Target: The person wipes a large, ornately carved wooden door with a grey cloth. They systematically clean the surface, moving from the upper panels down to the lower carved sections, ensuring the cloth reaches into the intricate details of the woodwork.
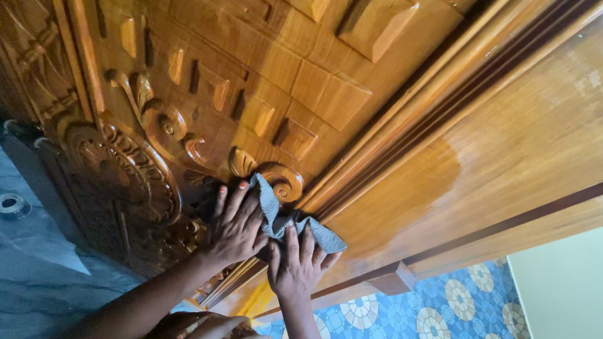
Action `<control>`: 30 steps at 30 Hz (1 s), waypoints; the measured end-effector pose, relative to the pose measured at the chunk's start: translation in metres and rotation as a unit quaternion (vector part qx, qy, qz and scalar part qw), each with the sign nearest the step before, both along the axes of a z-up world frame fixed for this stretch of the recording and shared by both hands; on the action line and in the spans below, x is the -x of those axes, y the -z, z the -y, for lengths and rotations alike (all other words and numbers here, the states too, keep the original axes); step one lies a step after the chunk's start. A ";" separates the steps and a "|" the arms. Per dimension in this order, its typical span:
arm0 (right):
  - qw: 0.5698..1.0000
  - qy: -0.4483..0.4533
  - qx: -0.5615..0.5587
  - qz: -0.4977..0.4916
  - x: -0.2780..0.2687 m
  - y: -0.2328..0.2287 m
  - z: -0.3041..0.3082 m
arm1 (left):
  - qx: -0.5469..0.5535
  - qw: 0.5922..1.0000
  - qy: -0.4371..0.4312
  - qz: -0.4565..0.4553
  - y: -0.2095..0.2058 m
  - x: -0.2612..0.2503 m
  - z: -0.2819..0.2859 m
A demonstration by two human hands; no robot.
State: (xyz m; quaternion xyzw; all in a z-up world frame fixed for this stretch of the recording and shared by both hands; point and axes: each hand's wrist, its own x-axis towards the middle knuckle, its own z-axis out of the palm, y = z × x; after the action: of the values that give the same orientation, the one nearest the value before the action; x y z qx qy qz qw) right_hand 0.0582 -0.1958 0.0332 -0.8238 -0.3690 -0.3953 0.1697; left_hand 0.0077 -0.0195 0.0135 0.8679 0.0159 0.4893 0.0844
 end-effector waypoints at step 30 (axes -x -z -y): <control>0.995 0.007 -0.079 0.056 -0.020 -0.042 0.005 | -0.100 0.982 -0.071 0.146 -0.070 -0.034 -0.017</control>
State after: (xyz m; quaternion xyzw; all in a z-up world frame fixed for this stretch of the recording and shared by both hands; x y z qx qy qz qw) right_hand 0.0779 -0.2013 0.0749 -0.7870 -0.3399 -0.4696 0.2110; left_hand 0.0420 -0.0021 0.0834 0.7878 0.0166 0.6147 -0.0363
